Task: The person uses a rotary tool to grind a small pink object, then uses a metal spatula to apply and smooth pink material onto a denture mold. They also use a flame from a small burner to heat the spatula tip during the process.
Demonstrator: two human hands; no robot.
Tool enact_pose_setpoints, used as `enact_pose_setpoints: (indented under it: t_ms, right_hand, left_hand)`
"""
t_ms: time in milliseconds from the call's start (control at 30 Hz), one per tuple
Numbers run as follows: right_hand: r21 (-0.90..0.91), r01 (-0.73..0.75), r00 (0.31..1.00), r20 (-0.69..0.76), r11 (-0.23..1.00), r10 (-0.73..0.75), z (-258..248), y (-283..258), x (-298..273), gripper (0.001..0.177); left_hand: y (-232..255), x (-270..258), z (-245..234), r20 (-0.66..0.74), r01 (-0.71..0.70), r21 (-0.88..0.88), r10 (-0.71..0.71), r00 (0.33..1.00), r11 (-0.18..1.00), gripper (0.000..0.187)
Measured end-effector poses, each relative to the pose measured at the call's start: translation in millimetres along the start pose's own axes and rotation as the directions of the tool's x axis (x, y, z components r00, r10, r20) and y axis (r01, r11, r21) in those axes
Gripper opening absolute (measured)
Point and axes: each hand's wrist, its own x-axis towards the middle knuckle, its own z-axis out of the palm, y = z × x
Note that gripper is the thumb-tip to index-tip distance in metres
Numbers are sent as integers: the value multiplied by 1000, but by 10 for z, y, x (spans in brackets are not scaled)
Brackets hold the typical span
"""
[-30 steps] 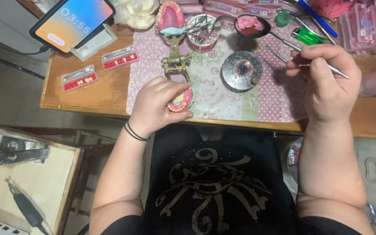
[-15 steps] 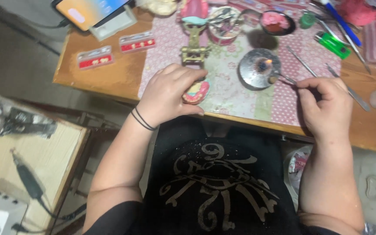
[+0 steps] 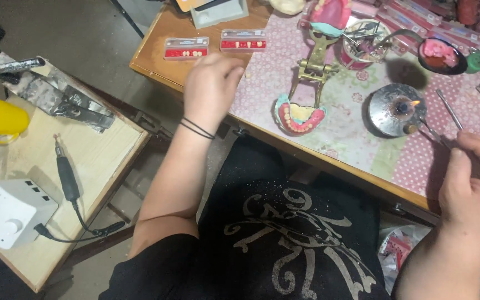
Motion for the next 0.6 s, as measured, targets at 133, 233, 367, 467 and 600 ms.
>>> enact_pose_setpoints:
  t_ms: [133,233,367,467,600]
  right_hand:
    - [67,13,997,-78,998,-8,24,30,-93,12]
    - [30,127,985,-117,991,-123,33,-30,-68,15]
    - [-1,365,930,28,931,-365,125,-341,205,14]
    - [70,455,867,192,888,-460,302,-849,592,11]
    - [116,530,768,356,840,-533,672,-1222,1057,10]
  left_hand:
    - [-32,-19,186,9,-15,59,15,1000,998,18]
    - [13,-20,198,20,-35,178,32,999,983,14]
    - [65,5,142,17,-60,108,58,998,992,10]
    - [228,9,26,-26,-87,-106,84,996,991,11]
    - [638,-17,-73,3,-72,-623,95,996,779,11]
